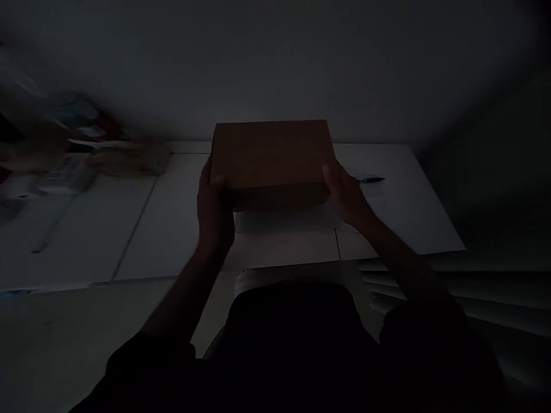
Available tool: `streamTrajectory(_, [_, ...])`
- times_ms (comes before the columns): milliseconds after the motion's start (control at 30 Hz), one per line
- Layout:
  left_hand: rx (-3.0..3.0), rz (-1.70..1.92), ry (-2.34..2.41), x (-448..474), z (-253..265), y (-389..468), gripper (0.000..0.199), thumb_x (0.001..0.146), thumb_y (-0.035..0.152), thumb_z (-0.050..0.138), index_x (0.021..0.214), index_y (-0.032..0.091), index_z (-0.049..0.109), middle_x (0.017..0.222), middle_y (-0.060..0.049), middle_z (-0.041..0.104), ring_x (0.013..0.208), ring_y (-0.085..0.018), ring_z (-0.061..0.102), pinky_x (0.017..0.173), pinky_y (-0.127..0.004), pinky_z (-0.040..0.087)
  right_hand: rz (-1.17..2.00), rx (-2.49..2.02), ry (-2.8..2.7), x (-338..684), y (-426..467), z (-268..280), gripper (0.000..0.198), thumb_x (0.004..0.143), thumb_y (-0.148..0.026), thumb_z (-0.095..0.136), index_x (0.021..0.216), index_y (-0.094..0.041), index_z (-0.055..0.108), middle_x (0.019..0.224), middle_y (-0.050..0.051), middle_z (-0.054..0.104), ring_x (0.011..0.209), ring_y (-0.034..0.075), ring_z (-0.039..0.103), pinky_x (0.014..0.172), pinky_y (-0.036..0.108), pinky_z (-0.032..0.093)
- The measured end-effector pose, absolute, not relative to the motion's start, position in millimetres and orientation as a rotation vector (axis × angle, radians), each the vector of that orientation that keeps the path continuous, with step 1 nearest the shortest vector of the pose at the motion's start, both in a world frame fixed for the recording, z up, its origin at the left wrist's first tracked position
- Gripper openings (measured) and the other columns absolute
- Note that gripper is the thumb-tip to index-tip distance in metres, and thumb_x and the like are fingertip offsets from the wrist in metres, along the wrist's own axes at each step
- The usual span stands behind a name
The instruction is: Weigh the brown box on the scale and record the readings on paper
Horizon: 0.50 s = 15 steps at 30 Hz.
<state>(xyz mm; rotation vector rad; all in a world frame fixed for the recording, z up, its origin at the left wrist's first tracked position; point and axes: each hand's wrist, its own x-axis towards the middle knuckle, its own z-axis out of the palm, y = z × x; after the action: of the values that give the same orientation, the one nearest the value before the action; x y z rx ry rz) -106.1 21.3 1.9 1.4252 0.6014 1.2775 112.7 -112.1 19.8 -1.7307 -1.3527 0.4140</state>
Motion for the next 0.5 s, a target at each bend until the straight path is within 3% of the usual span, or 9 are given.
streamTrajectory(200, [1.443,1.236,0.539,-93,-13,19,0.066,0.093,0.054,0.066,0.146,0.016,0.053,0.150,-0.012,0.054,0.141,-0.032,0.046,0.116,-0.042,0.040,0.437,-1.763,-1.183,119,-132,11,0.084,0.099,-0.081,0.029,0.156,-0.020,0.043,0.148,0.010,0.052,0.137,0.033,0.049,0.113,0.050,0.047])
streamTrajectory(500, [1.397,1.171,0.593,-89,-20,14,0.049,0.095,0.049,0.065,0.136,0.023,0.061,0.146,-0.006,0.059,0.136,-0.030,0.052,0.108,-0.038,0.047,0.527,-1.802,-1.151,121,-142,5,0.091,0.098,-0.083,0.026,0.162,-0.019,0.034,0.149,0.013,0.049,0.141,0.036,0.045,0.112,0.051,0.048])
